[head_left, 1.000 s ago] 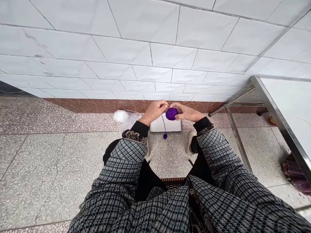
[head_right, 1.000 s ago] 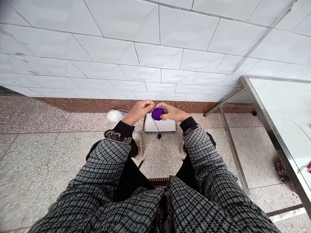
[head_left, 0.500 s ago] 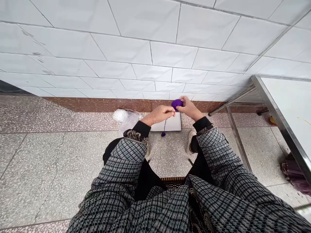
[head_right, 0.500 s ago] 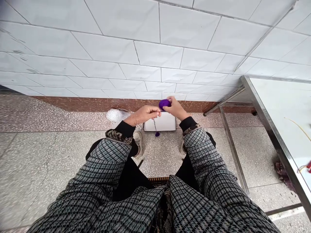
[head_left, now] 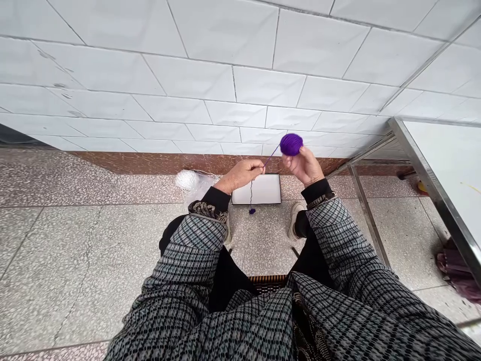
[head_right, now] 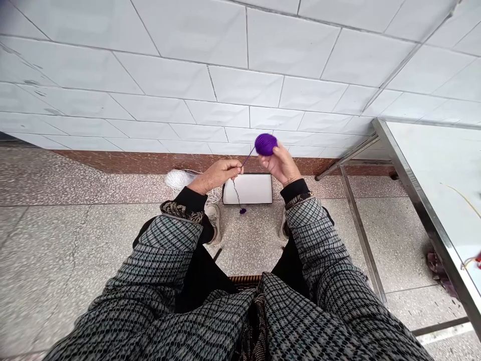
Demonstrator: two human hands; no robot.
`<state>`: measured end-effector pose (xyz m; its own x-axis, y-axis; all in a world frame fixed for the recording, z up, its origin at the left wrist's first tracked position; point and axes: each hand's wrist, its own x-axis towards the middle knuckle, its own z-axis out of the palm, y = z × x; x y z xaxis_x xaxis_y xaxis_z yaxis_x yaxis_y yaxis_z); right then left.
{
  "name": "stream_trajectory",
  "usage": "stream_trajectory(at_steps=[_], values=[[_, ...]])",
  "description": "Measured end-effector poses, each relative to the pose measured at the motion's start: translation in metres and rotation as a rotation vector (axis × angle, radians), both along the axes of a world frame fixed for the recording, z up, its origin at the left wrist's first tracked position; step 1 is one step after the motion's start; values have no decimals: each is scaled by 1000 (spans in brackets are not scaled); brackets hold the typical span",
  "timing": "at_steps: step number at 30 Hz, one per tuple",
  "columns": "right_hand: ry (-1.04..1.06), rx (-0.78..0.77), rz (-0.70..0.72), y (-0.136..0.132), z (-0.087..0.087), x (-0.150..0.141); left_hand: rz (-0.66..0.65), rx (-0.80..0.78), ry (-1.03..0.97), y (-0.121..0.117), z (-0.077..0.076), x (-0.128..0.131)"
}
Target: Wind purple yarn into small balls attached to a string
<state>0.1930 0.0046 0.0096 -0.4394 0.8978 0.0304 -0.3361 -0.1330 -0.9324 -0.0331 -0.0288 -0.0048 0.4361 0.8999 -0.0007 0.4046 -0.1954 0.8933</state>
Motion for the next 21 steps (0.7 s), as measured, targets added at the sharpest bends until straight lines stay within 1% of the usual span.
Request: stream_trajectory(at_steps=[2,4,7,9,12,15,18,21], values=[[-26,10,-147,5,-3,0,-75,-18,0,-1,-1,1],[-97,-7,-227,10,-8,-2,-148,-33,7,-2,0,2],[-256,-44,-272,12,-17,-8,-216,-38,-5,-4,4,3],[-391,-44,-248,10,-22,-12,-226,-27,-25,-5,6,3],[-580,-3,-143,6,-25,-16,-188,-14,-44,-7,9,3],[-685,28,2,1,-24,-17,-91,7,-57,-7,10,3],[-695,36,195,-2,-20,-16,35,40,-42,-6,11,2],[-596,42,401,-6,-12,-13,117,48,-37,-4,11,0]])
